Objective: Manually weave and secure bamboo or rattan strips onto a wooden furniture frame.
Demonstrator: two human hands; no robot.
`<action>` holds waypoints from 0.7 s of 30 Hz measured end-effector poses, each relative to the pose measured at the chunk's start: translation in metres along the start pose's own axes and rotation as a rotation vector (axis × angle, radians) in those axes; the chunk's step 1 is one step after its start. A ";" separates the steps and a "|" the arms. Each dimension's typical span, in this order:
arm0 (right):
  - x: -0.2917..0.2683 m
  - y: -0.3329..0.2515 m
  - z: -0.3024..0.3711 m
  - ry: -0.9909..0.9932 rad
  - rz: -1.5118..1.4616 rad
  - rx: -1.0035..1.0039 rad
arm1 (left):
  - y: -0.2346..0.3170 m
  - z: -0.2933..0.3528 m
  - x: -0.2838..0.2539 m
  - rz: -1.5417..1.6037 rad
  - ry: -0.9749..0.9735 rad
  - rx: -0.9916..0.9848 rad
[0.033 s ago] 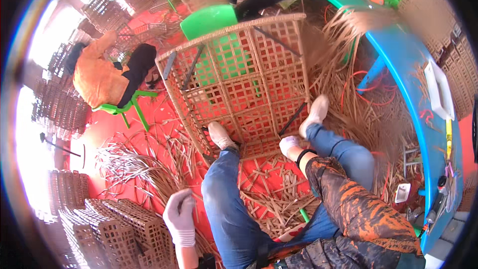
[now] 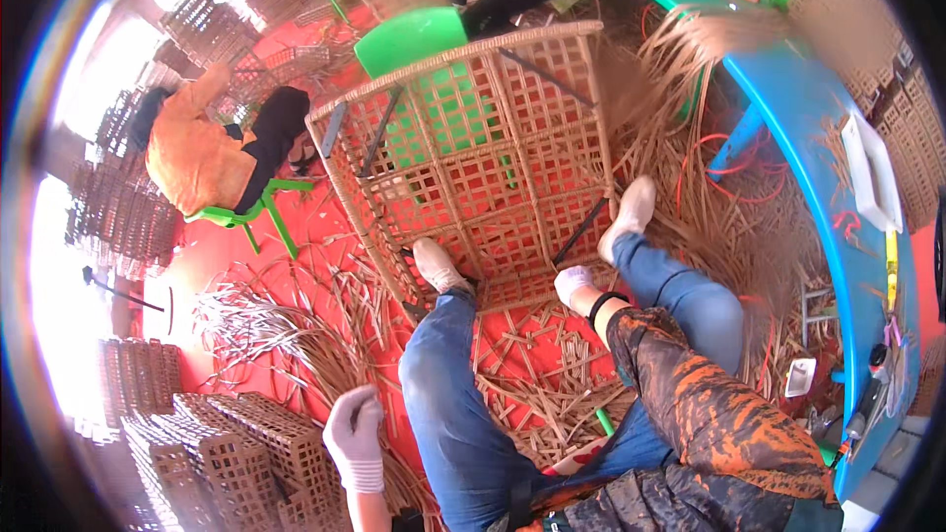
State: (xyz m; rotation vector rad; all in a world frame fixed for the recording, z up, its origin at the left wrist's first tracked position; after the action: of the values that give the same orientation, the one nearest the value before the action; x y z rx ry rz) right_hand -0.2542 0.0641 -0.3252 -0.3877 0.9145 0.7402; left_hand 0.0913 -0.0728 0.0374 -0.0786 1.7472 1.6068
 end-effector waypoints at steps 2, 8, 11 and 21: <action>-0.018 -0.014 0.023 -0.028 0.052 -0.114 | -0.045 0.027 -0.029 0.038 0.055 -0.097; 0.012 0.026 0.016 0.030 -0.149 -0.053 | -0.016 0.070 -0.010 -0.244 -0.041 -0.122; 0.007 0.028 0.011 0.036 -0.158 -0.097 | 0.031 0.083 0.014 -0.283 -0.076 -0.018; -0.004 0.016 0.007 -0.125 -0.169 -0.097 | 0.199 0.124 0.058 -0.316 -0.009 0.246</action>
State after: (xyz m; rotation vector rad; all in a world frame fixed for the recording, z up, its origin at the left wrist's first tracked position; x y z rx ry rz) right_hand -0.2631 0.0780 -0.3179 -0.4928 0.7204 0.6472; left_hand 0.0068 0.1026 0.1795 -0.2176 1.8095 1.1576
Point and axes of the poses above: each hand's wrist, its own z-axis away from the middle knuckle, its own x-axis out of the palm, y = z × x, the point moved 2 cm from there along -z, towards the middle knuckle, and after that the axes turned 2 degrees about x, right-handed, at the moved point
